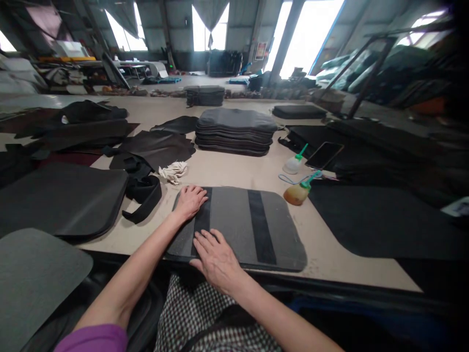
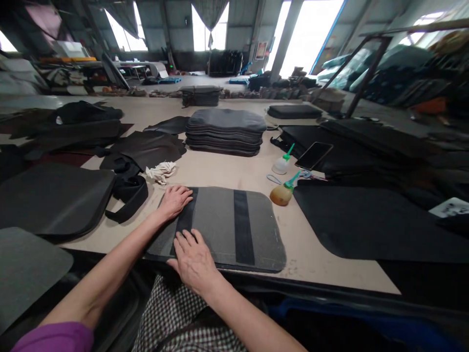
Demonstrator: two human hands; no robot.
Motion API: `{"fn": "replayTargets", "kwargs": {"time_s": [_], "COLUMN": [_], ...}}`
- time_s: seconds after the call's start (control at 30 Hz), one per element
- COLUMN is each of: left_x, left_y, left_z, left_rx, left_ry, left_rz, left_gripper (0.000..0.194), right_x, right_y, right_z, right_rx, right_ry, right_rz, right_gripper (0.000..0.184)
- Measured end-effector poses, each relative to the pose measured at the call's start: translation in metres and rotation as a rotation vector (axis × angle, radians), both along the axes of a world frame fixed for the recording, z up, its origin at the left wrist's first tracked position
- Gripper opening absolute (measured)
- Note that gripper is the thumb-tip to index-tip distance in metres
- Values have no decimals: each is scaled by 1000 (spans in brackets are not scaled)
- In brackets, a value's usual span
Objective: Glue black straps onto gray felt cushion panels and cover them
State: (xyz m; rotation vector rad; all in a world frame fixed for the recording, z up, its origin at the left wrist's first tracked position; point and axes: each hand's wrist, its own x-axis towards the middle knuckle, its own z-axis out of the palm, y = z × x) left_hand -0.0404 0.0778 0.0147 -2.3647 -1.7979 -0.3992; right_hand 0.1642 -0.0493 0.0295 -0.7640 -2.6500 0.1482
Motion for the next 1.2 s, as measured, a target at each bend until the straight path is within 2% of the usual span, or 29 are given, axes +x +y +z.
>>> {"fn": "replayTargets", "kwargs": {"time_s": [0.1,0.17,0.3,0.5,0.7,0.83,0.97,1.07,1.2], "left_x": [0,-1,-6,-35,-60,-55,-48,-46,-48], "left_y": [0,2,9,27,32,38,48,50,50], "left_z": [-1,-1,3,14,14,14,18,20,18], "left_rx": [-10,-16,-39,-67,-176,-192,-208,-222,-229], "left_ry": [-24,-40,-83,-345,-180,-133,-119,-145,-192], "left_rz": [4,15,53,75,49,31,38,31,41], "left_gripper": [34,34,33,37,36,37,35,32,28], "right_x": [5,8,9,8,7,5,0,-3,-4], "right_y": [-4,-6,-6,3,21,25,17,11,6], "right_z": [-18,-22,-19,-19,-32,-50,-69,-77,-80], "right_rx": [-26,-46,-67,-38,78,161,178,161,110], "right_ry": [-5,7,24,20,24,90,152,172,142], "right_rz": [-8,-11,-16,-2,99,116,54,41,18], "right_gripper": [55,55,55,57,64,50,30,27,27]}}
